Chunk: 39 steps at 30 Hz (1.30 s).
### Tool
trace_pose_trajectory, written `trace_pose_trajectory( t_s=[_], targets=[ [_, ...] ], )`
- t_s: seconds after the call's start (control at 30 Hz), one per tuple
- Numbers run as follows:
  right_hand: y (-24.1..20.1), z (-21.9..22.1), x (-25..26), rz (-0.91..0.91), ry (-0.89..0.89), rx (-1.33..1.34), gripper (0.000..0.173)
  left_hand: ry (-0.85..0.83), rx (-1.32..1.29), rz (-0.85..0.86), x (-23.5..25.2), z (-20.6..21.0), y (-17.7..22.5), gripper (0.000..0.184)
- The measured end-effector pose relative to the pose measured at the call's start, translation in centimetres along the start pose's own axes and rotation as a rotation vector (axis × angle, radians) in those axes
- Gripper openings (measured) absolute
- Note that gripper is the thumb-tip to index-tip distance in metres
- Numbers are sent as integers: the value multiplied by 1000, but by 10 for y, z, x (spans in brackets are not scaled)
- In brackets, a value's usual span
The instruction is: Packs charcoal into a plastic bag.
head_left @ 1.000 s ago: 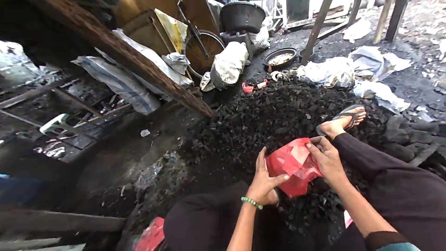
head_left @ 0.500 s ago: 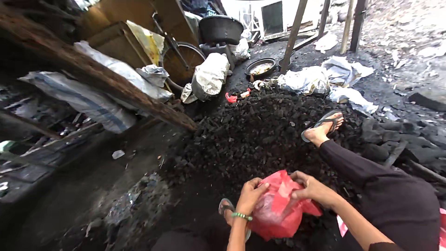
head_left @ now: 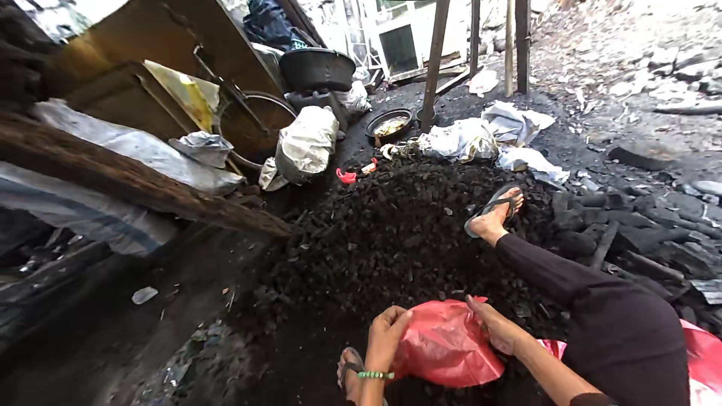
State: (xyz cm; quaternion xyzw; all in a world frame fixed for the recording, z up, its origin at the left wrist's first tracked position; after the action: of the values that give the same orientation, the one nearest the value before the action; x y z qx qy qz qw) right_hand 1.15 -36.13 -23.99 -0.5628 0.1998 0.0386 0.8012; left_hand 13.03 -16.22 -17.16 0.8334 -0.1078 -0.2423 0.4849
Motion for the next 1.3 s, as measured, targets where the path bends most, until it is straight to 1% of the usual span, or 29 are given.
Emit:
trace_pose_trajectory(
  t_s=[0.1, 0.13, 0.17, 0.23, 0.27, 0.3, 0.33, 0.4, 0.47, 0.5, 0.53, 0.57, 0.6, 0.67, 0.73, 0.8, 0.87, 0.9, 0.93, 1.0, 1.03, 1.07, 1.1, 1.13, 1.17, 1.2, 1.23, 1.27, 1.3],
  targets=[
    [-12, 2, 4, -100, -76, -117, 23, -70, 127, -36, 2, 0, 0, 21],
    [-14, 1, 9, -118, -79, -155, 17, -44, 209, -39, 2, -2, 3, 22],
    [-15, 0, 14, -125, -66, -205, 13, 33, 318, -29, 1, -4, 8, 23],
    [-15, 1, 19, -120, -14, -307, 9, 275, 524, 44, -4, -5, 17, 24],
    [-14, 2, 21, -109, 31, -333, 11, 356, 556, 75, -6, -2, 19, 29],
    [-12, 3, 22, -96, 84, -332, 15, 391, 550, 84, -8, 1, 22, 33],
    [-8, 4, 22, -87, 140, -298, 18, 364, 518, 54, -10, 6, 23, 37],
    [2, 8, 22, -60, 206, -145, 22, 144, 389, -80, -12, 25, 19, 46],
    [13, 21, 23, -27, 179, 30, 16, -95, 250, -185, -13, 52, 6, 51],
    [16, 30, 21, -8, 138, 102, 12, -154, 203, -206, -14, 64, -1, 54],
    [17, 39, 18, 10, 93, 161, 15, -180, 150, -209, -14, 72, -6, 56],
    [17, 45, 15, 32, 56, 184, 14, -189, 67, -198, -14, 78, -11, 53],
    [18, 49, 13, 62, 33, 174, 8, -189, -45, -187, -15, 81, -16, 41],
    [16, 48, 13, 99, -4, 118, 9, -194, -274, -219, -16, 76, -19, 16],
    [8, 40, 17, 33, -5, 22, 10, -145, -590, -308, -18, 61, -21, 6],
    [-3, 23, 25, -44, 18, -245, 6, -69, -983, -362, -22, 39, -24, 14],
    [-5, -2, 37, -20, 54, -656, 6, 42, -1243, -327, -25, 9, -27, 28],
    [-2, -15, 43, 6, 70, -820, 13, 121, -1321, -294, -25, -5, -29, 30],
    [2, -23, 46, 17, 83, -905, 21, 176, -1342, -261, -22, -14, -30, 31],
    [10, -20, 49, -19, 38, -944, 40, 170, -1238, -190, -15, -15, -34, 26],
    [12, -11, 50, -36, -28, -910, 57, 123, -1124, -151, -9, -11, -33, 27],
    [11, 3, 51, -58, -100, -819, 73, 71, -988, -124, -5, -4, -30, 25],
    [9, 17, 49, -80, -167, -726, 78, 0, -842, -111, -3, 7, -25, 21],
    [5, 29, 48, -95, -219, -664, 67, -104, -651, -101, -1, 18, -20, 17],
    [-1, 36, 49, -117, -240, -627, 45, -200, -410, -97, 2, 27, -18, 13],
    [-7, 36, 52, -149, -215, -592, 25, -269, -114, -114, 8, 31, -21, 12],
    [-13, 29, 56, -175, -169, -541, 18, -285, 208, -173, 16, 31, -31, 16],
    [-18, 19, 60, -198, -97, -458, 16, -255, 495, -270, 25, 27, -45, 25],
    [-20, 6, 65, -219, -31, -358, 16, -203, 668, -378, 31, 21, -61, 33]
  ],
)
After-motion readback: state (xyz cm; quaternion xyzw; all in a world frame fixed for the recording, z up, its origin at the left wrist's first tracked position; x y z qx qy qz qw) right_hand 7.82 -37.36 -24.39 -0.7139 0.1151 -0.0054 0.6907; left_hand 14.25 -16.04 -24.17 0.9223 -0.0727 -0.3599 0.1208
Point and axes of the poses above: each hand's wrist, its own x-axis towards the middle knuckle, its own z-axis out of the palm, y = z × x, the point moved 6 cm from there along x, towards the middle knuckle, and after that the axes turned 7 degrees about -z, right-handed, at the moved point
